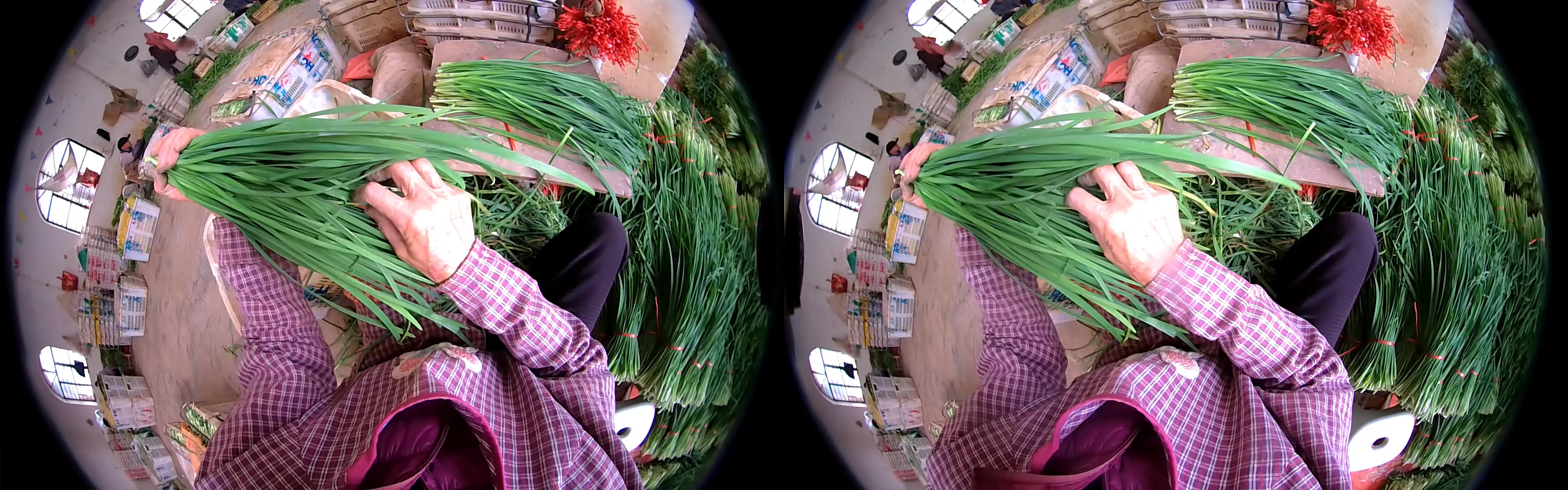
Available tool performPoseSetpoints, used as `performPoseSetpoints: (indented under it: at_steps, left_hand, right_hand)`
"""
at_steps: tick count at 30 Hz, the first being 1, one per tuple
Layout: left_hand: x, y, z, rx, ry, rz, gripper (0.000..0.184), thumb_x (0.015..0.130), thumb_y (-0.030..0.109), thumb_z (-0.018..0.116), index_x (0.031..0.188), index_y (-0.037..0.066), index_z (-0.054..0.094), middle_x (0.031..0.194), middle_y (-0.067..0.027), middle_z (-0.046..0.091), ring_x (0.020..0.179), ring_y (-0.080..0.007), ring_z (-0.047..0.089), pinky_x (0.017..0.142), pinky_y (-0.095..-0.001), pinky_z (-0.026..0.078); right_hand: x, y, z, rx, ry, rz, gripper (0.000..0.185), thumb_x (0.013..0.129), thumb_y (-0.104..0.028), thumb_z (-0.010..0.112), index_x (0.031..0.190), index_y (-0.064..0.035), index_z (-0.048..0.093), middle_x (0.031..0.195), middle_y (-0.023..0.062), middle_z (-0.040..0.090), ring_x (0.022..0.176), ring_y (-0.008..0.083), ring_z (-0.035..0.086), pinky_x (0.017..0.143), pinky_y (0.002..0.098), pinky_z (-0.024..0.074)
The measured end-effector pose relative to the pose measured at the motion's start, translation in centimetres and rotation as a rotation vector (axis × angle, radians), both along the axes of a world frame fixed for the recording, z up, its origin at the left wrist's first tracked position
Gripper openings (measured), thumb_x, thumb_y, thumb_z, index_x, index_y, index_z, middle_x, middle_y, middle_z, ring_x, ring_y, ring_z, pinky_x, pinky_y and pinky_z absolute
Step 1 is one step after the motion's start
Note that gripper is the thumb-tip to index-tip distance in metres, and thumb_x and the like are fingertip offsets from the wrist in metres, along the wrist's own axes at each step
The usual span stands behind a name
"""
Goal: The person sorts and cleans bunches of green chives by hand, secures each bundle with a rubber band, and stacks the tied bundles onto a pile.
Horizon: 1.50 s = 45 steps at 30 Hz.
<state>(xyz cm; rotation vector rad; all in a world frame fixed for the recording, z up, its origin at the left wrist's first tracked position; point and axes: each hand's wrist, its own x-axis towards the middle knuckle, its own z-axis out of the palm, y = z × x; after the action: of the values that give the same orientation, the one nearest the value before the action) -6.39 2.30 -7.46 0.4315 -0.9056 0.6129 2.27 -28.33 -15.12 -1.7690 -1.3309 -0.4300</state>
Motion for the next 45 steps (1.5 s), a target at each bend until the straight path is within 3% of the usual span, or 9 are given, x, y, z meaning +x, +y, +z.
performPoseSetpoints:
  at_steps: [2,7,12,18,21,33,38,40,45]
  left_hand:
    - [0.1,0.1,-0.4,-0.021,-0.025,-0.056,0.019,0.075,0.013,0.063,0.093,0.009,0.057,0.084,0.0007,0.061,0.083,-0.0119,0.06,0.089,-0.0298,0.046]
    - [0.2,0.4,-0.8,-0.042,-0.015,-0.06,0.017,0.076,0.012,0.063,0.092,0.008,0.057,0.084,0.0003,0.059,0.084,-0.0115,0.06,0.087,-0.0268,0.047]
    - [1.5,-1.0,-1.5,-0.07,-0.131,-0.019,0.018,0.077,0.012,0.066,0.092,0.007,0.058,0.083,0.0005,0.058,0.086,-0.0109,0.06,0.086,-0.0249,0.048]
    - [1.3,-1.1,-1.7,-0.045,-0.027,-0.049,0.021,0.075,0.012,0.068,0.092,0.006,0.057,0.084,-0.0002,0.061,0.085,-0.0118,0.061,0.088,-0.0259,0.048]
    - [1.2,-1.0,-1.9,-0.037,-0.006,-0.055,0.022,0.075,0.012,0.067,0.093,0.006,0.055,0.084,0.0004,0.06,0.085,-0.0112,0.061,0.089,-0.0265,0.047]
    - [1.2,-3.8,-2.4,-0.072,0.164,-0.128,0.026,0.073,0.011,0.067,0.098,0.011,0.058,0.085,0.003,0.057,0.082,-0.0124,0.055,0.093,-0.0321,0.044]
    - [1.2,-4.0,-2.9,-0.105,0.216,-0.031,0.025,0.074,0.012,0.067,0.097,0.012,0.058,0.084,0.0031,0.057,0.082,-0.0115,0.055,0.093,-0.0331,0.044]
    - [1.3,-4.6,-2.9,-0.083,0.231,-0.044,0.024,0.075,0.012,0.066,0.097,0.012,0.058,0.084,0.0033,0.057,0.082,-0.0112,0.055,0.094,-0.0333,0.045]
    - [1.5,-4.9,-3.1,-0.058,0.235,-0.045,0.021,0.077,0.014,0.065,0.097,0.012,0.058,0.083,0.0042,0.056,0.081,-0.0107,0.054,0.095,-0.0337,0.045]
  right_hand:
    - [-0.1,0.2,0.0,-0.021,-0.011,-0.027,0.024,0.076,-0.017,0.07,0.098,-0.0193,0.064,0.102,0.0017,0.059,0.096,0.0234,0.058,0.069,0.0359,0.0528]
    - [-0.2,1.0,-0.3,0.096,-0.045,-0.009,0.026,0.074,-0.02,0.073,0.098,-0.0196,0.064,0.107,0.0014,0.059,0.098,0.0249,0.057,0.072,0.0375,0.0521]
    - [-0.5,1.2,-0.6,0.067,-0.043,-0.033,0.029,0.072,-0.017,0.071,0.1,-0.0204,0.063,0.103,0.0097,0.059,0.09,0.03,0.06,0.071,0.0421,0.0505]
    - [-0.1,1.7,-0.8,0.151,-0.081,-0.029,0.034,0.069,-0.016,0.072,0.102,-0.0206,0.063,0.108,0.0121,0.058,0.095,0.0349,0.058,0.071,0.0463,0.0501]
    - [-0.2,1.7,-0.3,0.094,-0.086,-0.066,0.021,0.074,-0.017,0.063,0.095,-0.0192,0.064,0.112,0.0103,0.061,0.098,0.0319,0.061,0.071,0.0441,0.053]
    - [-0.3,2.3,-1.0,0.055,-0.049,-0.096,0.024,0.076,-0.022,0.062,0.1,-0.0219,0.064,0.119,0.0097,0.058,0.102,0.0329,0.059,0.07,0.045,0.0521]
    - [-0.1,2.6,-1.5,0.04,-0.009,-0.066,0.027,0.076,-0.023,0.062,0.103,-0.0199,0.065,0.113,0.0123,0.061,0.091,0.0293,0.064,0.066,0.042,0.052]
    - [0.0,2.8,-1.5,0.044,-0.032,-0.091,0.031,0.077,-0.033,0.064,0.104,-0.0181,0.066,0.102,0.0133,0.064,0.073,0.0301,0.065,0.062,0.0424,0.0505]
    - [-0.1,3.0,-1.2,0.096,-0.011,-0.049,0.037,0.076,-0.033,0.064,0.11,-0.0191,0.067,0.1,0.0148,0.064,0.078,0.0322,0.065,0.064,0.0433,0.0502]
